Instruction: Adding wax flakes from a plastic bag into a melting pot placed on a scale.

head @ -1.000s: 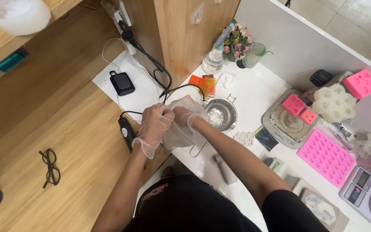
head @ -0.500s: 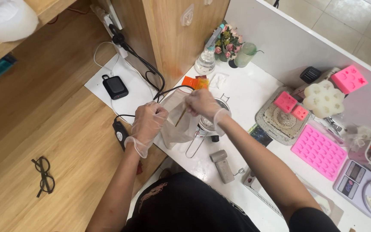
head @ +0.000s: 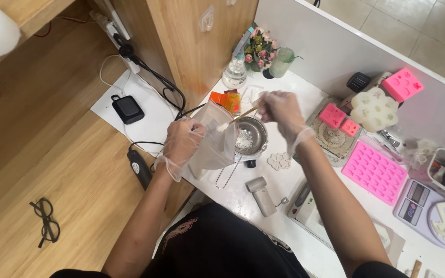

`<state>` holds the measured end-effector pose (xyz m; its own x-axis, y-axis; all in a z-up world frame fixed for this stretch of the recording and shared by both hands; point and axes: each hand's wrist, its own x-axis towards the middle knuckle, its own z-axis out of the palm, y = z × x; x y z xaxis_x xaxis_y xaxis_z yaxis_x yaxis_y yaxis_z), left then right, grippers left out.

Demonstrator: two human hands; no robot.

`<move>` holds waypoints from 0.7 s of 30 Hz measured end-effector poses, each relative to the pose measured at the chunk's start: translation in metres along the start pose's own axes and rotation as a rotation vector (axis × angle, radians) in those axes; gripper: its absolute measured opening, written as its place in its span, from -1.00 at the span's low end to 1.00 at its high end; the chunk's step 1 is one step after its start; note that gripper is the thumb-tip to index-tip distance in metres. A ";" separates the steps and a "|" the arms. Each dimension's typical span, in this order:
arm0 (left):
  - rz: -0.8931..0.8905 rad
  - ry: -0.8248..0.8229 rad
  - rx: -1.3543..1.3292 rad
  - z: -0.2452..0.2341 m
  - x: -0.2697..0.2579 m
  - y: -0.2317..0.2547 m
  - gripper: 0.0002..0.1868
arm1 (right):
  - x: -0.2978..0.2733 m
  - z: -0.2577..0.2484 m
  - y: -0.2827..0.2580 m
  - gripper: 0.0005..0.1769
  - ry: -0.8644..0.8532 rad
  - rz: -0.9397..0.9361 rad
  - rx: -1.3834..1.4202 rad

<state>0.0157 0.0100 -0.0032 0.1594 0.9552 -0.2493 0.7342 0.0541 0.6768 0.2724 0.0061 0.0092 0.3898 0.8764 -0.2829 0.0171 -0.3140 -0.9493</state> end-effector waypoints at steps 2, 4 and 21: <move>-0.010 -0.012 0.007 0.000 0.002 -0.003 -0.68 | -0.009 -0.022 -0.013 -0.80 0.063 -0.009 0.026; -0.020 -0.023 0.014 0.004 0.008 -0.012 -0.68 | -0.010 -0.044 -0.007 -0.83 0.123 -0.019 0.051; 0.038 0.102 -0.081 -0.008 -0.007 -0.027 -0.73 | -0.077 -0.028 0.098 -0.80 0.241 -0.292 -0.379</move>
<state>-0.0103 0.0040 -0.0142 0.1150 0.9814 -0.1539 0.6724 0.0372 0.7393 0.2701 -0.1027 -0.0582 0.5184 0.8525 0.0676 0.4703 -0.2181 -0.8551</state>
